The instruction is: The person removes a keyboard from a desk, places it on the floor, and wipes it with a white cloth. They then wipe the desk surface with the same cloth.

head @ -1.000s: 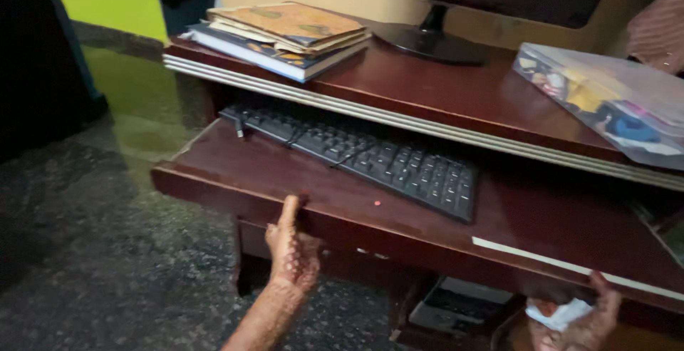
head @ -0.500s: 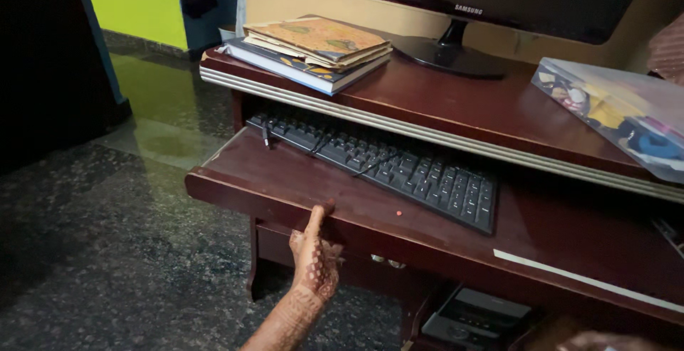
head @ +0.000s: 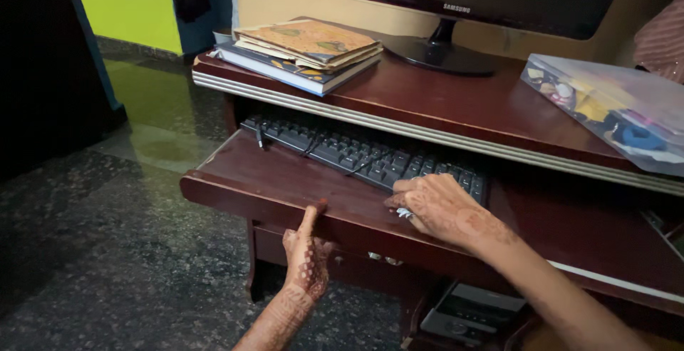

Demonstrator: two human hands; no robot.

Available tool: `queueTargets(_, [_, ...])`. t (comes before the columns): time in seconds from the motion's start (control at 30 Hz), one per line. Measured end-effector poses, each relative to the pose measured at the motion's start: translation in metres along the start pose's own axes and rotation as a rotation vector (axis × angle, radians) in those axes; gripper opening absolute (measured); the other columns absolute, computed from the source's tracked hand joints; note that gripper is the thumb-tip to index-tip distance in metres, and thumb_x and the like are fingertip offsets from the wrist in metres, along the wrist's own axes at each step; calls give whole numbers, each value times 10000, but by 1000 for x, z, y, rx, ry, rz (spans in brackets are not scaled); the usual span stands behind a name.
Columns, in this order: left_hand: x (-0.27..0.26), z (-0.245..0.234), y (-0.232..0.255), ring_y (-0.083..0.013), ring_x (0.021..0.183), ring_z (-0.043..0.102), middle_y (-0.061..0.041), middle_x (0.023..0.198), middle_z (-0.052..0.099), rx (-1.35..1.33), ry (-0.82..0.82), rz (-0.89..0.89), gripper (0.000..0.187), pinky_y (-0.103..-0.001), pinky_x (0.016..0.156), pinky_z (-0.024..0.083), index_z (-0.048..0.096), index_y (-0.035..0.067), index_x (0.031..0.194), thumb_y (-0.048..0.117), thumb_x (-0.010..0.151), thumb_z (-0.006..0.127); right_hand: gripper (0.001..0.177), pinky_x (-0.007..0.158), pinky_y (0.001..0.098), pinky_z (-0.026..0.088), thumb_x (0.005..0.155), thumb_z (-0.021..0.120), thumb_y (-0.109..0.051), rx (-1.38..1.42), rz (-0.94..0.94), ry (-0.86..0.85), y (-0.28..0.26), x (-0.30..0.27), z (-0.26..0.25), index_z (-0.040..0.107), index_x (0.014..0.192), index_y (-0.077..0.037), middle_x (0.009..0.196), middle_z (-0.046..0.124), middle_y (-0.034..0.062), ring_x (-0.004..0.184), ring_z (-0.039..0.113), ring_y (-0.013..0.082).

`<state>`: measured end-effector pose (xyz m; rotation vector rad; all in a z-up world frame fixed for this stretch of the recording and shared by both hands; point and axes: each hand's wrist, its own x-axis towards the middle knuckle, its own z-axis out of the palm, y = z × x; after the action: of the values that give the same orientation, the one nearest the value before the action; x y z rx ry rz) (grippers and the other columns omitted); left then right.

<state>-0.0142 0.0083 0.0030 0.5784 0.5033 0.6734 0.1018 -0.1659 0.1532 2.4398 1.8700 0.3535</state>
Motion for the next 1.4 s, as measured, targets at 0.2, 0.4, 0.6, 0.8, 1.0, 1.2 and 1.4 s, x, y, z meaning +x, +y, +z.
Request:
queueTargets(0.2, [-1,2,0,-68,382,268,64,557,299,-6,-41,37,303,-281,359,257,669,41,884,299,828,817,353,583,379,578,720,698,33,-64,-120,27,4,4,3,785,1029,-113,884,703,8,754,701,223])
queueTargets(0.4, [-8,7,6,-143,393,475,-35,633,574,26,-41,-6,373,-317,345,349,673,18,984,336,802,745,292,595,391,576,721,680,43,-45,-165,35,10,7,7,780,950,-107,864,702,20,754,703,236])
queueTargets(0.6, [-4,5,5,-134,564,636,-47,855,718,32,-64,27,455,-308,453,496,601,-2,1116,288,802,757,222,611,405,574,721,692,19,-55,-207,36,11,10,5,772,893,-95,847,703,34,771,705,252])
queueTargets(0.8, [-2,5,4,-199,535,475,-136,805,487,97,-31,20,481,-333,416,419,634,-51,1102,327,858,804,189,618,399,585,774,707,-27,-145,-169,-82,11,16,0,764,939,-100,874,705,46,805,711,251])
queueTargets(1.0, [-8,7,7,-196,471,500,-108,751,578,128,-1,3,451,-354,416,443,687,18,1092,358,806,761,217,649,377,601,808,737,-121,-86,-70,-207,6,24,-2,760,1024,-114,948,740,33,805,716,228])
queueTargets(1.2, [-5,7,6,-206,505,548,-82,722,574,87,-17,13,446,-384,447,463,658,-31,1045,334,813,767,242,707,318,626,763,767,-258,252,39,126,41,-7,-55,804,991,-188,929,812,19,804,774,141])
queueTargets(1.4, [8,-6,-6,-76,494,344,44,630,364,128,-22,58,440,-276,488,374,762,-7,1044,383,843,796,324,770,409,625,805,773,-306,-6,630,243,156,-29,-103,805,1104,-185,978,791,119,827,761,251])
